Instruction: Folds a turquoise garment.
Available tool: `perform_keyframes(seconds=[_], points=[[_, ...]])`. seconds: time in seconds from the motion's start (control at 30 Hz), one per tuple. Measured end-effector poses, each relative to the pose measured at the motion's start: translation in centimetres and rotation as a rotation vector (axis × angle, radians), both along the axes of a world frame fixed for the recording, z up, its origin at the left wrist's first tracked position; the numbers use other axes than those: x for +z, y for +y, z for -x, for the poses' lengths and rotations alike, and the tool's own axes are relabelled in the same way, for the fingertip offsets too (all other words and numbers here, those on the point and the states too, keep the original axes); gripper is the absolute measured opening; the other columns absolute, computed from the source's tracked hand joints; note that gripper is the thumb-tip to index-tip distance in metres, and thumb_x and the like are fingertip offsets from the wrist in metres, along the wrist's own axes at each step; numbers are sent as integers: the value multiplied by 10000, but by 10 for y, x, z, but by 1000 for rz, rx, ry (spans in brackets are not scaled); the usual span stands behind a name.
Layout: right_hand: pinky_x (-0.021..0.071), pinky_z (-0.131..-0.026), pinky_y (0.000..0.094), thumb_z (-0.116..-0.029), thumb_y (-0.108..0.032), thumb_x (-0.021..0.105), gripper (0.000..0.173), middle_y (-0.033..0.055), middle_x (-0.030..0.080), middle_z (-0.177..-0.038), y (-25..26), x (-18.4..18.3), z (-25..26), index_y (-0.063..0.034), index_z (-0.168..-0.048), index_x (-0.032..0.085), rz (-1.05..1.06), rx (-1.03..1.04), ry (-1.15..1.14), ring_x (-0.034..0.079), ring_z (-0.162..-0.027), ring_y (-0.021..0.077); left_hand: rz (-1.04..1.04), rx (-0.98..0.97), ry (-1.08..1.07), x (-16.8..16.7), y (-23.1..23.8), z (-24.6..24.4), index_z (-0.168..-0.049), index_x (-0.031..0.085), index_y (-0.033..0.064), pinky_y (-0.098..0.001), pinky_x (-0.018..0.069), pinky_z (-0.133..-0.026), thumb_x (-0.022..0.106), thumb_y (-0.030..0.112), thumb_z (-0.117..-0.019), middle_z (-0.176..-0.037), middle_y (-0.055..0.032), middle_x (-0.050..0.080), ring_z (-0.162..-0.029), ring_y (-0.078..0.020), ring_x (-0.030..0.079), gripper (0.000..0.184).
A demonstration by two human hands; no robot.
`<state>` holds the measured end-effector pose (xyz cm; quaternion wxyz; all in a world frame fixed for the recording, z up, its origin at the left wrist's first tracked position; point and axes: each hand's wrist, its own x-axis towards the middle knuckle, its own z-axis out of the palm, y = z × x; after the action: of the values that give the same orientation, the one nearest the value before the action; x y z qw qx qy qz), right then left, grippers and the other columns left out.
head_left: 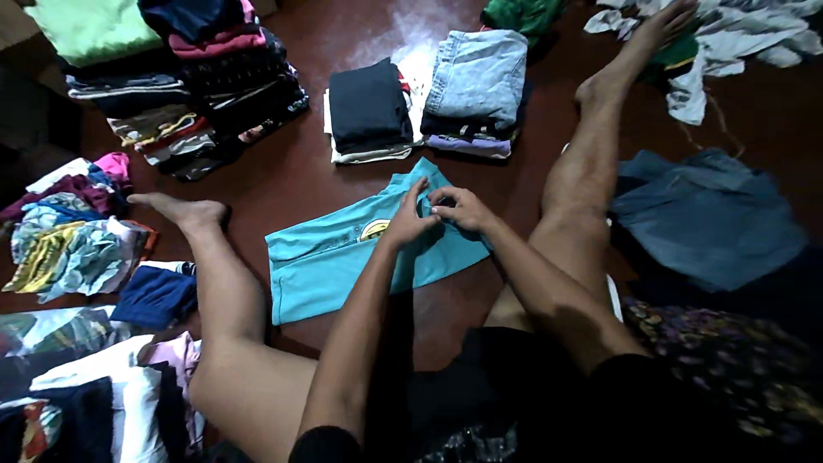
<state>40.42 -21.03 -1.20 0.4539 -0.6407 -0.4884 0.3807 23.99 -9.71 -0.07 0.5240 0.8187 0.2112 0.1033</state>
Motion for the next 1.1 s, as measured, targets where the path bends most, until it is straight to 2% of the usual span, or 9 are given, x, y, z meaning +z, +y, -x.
perform_keyframes(seconds=[0.07,0.13,0.27,0.33,0.53,0.77,0.83,0.93,1.1], points=[[573,-885,376,-942,-76,704,148,116,699,-1097,-9,-1,-1,-14,-1076,703,-14,-48,44,678,-966,173,-11,-217,203,8,15,-23,-1546,394,30,-535,415,-1152,845,117,-816,-1461,-215,541,-1365,-339,517,863],[576,-879,382,-942,-85,714,152,106,716,-1056,-18,1,-6,-27,-1083,711,32,-85,46,687,-944,168,-141,-370,478,19,23,-40,-1405,557,23,-604,476,-1044,822,158,-867,-1287,-240,643,-1207,-382,621,615],[582,-901,462,-862,-79,807,486,184,653,-1229,-31,2,-19,-11,-1291,590,223,-79,77,688,-1016,272,-234,-517,566,28,25,-53,-1159,683,-8,-617,512,-893,718,144,-942,-1032,-226,689,-975,-374,666,268],[567,-895,507,-808,-35,837,636,209,653,-1225,-37,3,-26,-14,-1368,537,338,42,67,674,-1021,310,-165,-497,489,34,23,-51,-1141,692,-10,-598,515,-892,712,114,-942,-1030,-213,694,-969,-350,666,235],[560,-852,489,-864,6,770,339,161,702,-1030,-40,10,-44,-5,-1183,657,572,424,-70,682,-903,255,16,-440,339,22,36,-44,-1162,657,7,-527,532,-904,685,102,-955,-1081,-170,687,-994,-269,666,229],[555,-835,519,-865,5,751,293,158,707,-1019,-56,-2,-35,-37,-1150,698,712,371,-223,682,-902,279,-143,-429,522,9,40,-49,-1415,585,115,-612,506,-962,782,269,-921,-1150,-227,680,-1042,-372,662,554],[534,-857,559,-854,4,766,316,168,699,-1038,-54,-2,-33,-47,-1159,697,715,386,-257,671,-941,307,-214,-499,669,14,40,-49,-1393,597,84,-633,493,-990,831,272,-876,-1184,-229,680,-1102,-389,657,598],[546,-832,556,-842,8,772,360,169,700,-1036,-54,-6,-32,-70,-1184,693,740,353,-265,678,-924,310,-320,-552,775,17,41,-51,-1168,693,17,-644,509,-908,809,257,-878,-1067,-215,702,-1024,-382,674,393],[568,-761,538,-835,-41,787,346,171,702,-980,-54,-15,-26,-46,-1163,678,805,273,-285,686,-832,302,-90,-492,558,30,42,-44,-1269,630,-1,-599,503,-955,663,228,-1003,-1160,-230,675,-1066,-354,661,353]])
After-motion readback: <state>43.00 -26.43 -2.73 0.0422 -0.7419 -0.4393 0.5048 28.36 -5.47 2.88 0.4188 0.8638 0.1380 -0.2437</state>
